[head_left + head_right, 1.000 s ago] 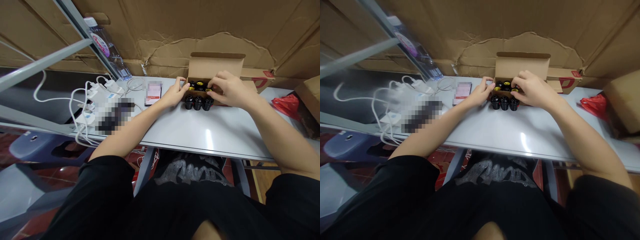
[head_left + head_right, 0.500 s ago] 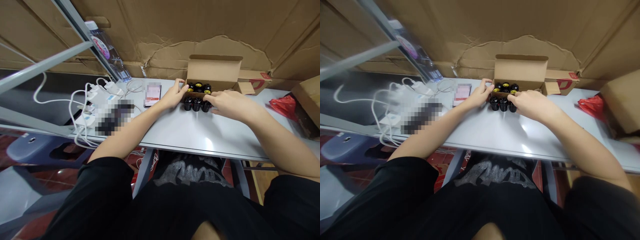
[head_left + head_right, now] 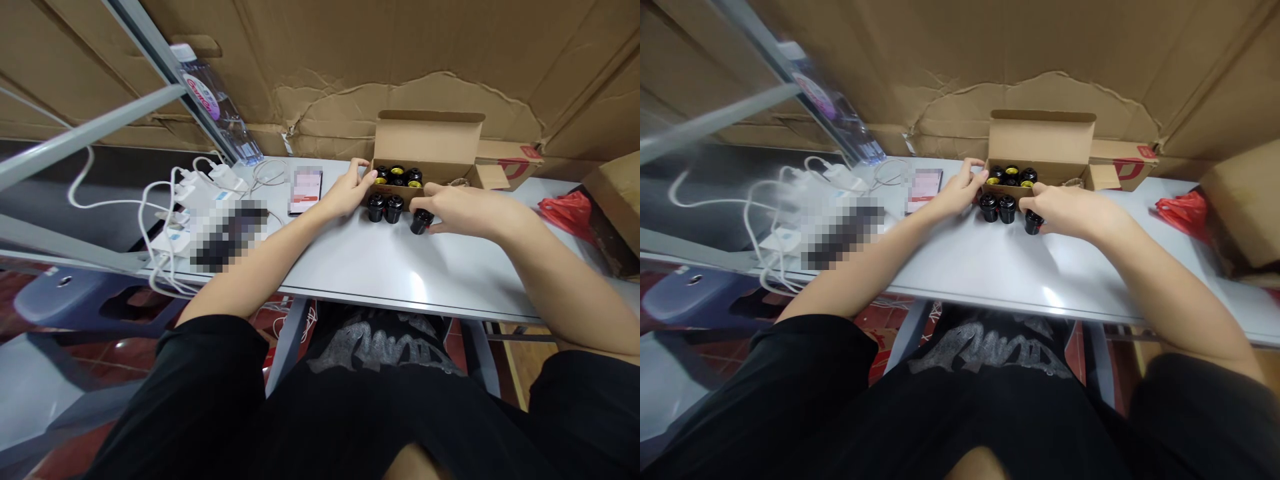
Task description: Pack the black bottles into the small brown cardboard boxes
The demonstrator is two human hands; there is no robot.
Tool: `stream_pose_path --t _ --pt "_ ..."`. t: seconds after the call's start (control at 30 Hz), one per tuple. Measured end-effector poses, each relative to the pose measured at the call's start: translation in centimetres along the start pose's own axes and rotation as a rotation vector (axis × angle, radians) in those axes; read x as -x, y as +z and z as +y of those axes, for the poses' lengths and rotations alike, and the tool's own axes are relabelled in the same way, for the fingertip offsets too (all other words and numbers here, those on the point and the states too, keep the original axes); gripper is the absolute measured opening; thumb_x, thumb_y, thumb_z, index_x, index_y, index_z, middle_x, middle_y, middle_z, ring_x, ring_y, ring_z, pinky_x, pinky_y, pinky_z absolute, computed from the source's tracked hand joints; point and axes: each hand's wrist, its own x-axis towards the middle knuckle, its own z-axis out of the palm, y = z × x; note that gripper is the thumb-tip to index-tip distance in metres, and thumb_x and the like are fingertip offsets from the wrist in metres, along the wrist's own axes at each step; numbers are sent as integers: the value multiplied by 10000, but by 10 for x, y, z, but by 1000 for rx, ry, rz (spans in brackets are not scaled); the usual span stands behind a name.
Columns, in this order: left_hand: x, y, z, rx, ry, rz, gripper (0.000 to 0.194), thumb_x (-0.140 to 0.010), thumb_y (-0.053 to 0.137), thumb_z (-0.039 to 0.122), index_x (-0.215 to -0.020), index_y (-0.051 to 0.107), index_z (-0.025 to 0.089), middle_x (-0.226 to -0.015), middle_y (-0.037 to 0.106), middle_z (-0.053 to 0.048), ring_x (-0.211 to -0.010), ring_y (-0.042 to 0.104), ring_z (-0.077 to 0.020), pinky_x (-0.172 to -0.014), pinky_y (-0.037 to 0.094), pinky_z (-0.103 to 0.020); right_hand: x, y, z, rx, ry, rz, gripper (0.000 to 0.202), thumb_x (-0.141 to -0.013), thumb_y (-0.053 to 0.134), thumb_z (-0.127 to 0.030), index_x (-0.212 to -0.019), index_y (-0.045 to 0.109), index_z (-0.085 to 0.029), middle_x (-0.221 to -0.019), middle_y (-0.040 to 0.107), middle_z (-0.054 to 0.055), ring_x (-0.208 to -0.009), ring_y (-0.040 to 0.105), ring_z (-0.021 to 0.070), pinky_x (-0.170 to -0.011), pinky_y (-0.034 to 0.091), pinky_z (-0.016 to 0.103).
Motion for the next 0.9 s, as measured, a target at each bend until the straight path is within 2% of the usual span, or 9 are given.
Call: stream_pose_path --t 0.13,0.23,0.3,0.33,0.43,0.57,0.67,0.73,0.9 --pt "1 0 1 32 3 0 829 -1120 651 1065 -1519 633 339 -859 668 -10 -861 721 -309 -1065 619 -534 -4 0 -4 -65 -52 -31 289 -1029 907 -345 -1306 854 -284 -1413 816 136 -842 795 297 -743 546 447" --pt "2 -1 2 34 3 0 799 -1132 665 1041 -1514 639 340 -860 679 -11 -853 724 -304 -1063 632 -537 -6 -5 -4 -221 -88 -49 283 -1002 899 -363 -1262 800 -310 -1176 877 68 -896 821 325 -782 582 449" --pt "2 -1 3 23 6 -2 784 -1152 656 1018 -1522 642 328 -866 703 -17 -857 739 -310 -1079 654 -554 -6 -10 -1 -306 -95 -16 336 -990 891 -388 -1310 806 -333 -1015 870 27 -863 818 329 -787 585 454" --pt "2 -1 3 19 6 -2 771 -1161 652 1006 -1523 644 325 -866 712 -18 -860 750 -313 -1087 666 -560 -6 -12 1 -341 -102 14 379 -991 886 -418 -1358 823 -346 -1014 880 22 -860 822 331 -800 595 460" --pt "0 -1 3 23 -1 -4 716 -1182 671 961 -1514 655 326 -845 707 -7 -866 777 -318 -1095 692 -558 -4 -19 15 -446 -136 105 471 -1029 851 -560 -1465 886 -383 -1243 940 43 -971 874 351 -906 657 503" --pt "-2 -1 1 43 -26 -5 650 -1198 709 902 -1519 674 338 -836 684 2 -883 790 -316 -1106 703 -558 -1 -22 40 -589 -88 244 524 -1002 890 -716 -1411 948 -394 -1390 938 76 -1169 884 436 -1008 707 595" --pt "-3 0 -2 47 -36 -1 640 -1201 727 881 -1532 688 334 -850 680 -3 -899 798 -323 -1113 691 -570 -1 -19 57 -670 -49 379 517 -991 947 -683 -1405 938 -373 -1452 926 114 -1343 825 489 -1158 683 670" --pt "-3 0 -1 37 -41 3 634 -1211 720 863 -1548 686 328 -852 689 -6 -913 802 -331 -1113 686 -564 -2 -15 65 -692 -35 444 485 -1000 963 -636 -1394 922 -356 -1500 910 138 -1383 791 482 -1227 645 682" --pt "0 -1 3 -5 -32 -4 537 -1261 673 775 -1551 655 324 -822 702 6 -888 791 -320 -1098 701 -551 -9 -1 79 -838 44 529 532 -964 1010 -566 -1399 868 -294 -1530 892 186 -1267 789 418 -1150 660 654"
